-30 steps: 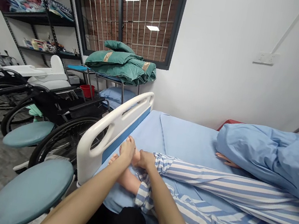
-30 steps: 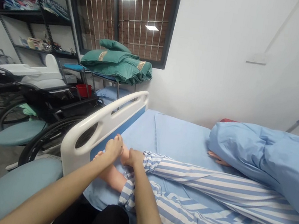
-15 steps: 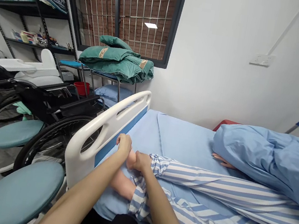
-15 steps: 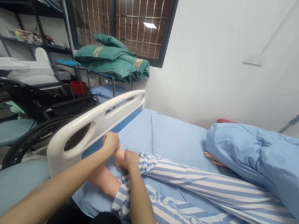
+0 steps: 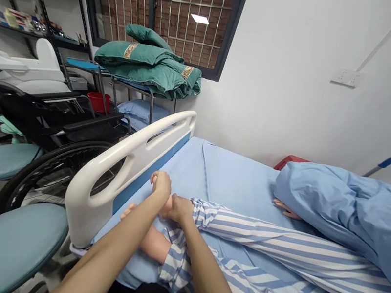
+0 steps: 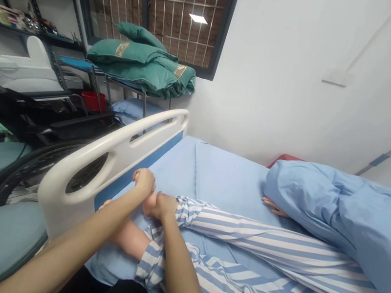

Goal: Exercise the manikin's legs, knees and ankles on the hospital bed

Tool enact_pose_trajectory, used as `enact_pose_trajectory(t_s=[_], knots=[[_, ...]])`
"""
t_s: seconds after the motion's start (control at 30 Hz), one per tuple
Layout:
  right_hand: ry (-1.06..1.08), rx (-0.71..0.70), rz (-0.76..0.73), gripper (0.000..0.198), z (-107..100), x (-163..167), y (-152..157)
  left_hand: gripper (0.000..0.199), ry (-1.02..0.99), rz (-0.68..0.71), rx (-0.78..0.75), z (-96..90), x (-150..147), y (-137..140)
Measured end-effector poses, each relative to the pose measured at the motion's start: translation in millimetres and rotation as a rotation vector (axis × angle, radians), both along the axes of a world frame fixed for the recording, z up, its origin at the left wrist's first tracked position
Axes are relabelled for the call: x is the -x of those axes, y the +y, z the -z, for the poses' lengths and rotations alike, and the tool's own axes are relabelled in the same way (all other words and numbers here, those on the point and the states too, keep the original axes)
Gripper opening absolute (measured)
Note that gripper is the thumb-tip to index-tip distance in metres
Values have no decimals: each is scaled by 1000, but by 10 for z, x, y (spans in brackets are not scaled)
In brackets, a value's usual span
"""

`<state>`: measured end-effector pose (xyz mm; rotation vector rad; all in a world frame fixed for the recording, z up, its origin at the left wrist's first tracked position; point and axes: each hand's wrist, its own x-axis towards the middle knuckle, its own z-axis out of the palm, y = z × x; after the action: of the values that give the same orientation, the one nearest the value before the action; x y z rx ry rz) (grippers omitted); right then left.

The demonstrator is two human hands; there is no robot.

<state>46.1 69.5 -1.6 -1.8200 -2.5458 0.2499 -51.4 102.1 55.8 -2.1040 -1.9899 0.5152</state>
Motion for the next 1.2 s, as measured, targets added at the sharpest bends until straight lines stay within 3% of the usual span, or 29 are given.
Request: enact_pose_trajectory(t_s=[0.17, 0.37, 0.63, 0.8, 0.97, 1.2], knots=[[3, -1, -4, 66, 9, -10, 9, 22, -35, 53, 70, 81, 9, 79], [1, -2, -4, 68, 55, -10, 45, 23, -56, 44, 32, 70, 3, 101], [-25, 15, 9, 66, -55, 26, -39, 25, -62, 39, -34, -77, 3, -220], [-32, 10, 26, 66, -135, 49, -121, 26, -96, 17, -157, -101, 27, -429], [-35, 7, 21, 65, -141, 52, -141, 30, -123, -56, -288, -49, 71, -478], [-31, -19, 12, 63, -116, 41, -145, 30, -138, -98, -296, -105, 97, -519]])
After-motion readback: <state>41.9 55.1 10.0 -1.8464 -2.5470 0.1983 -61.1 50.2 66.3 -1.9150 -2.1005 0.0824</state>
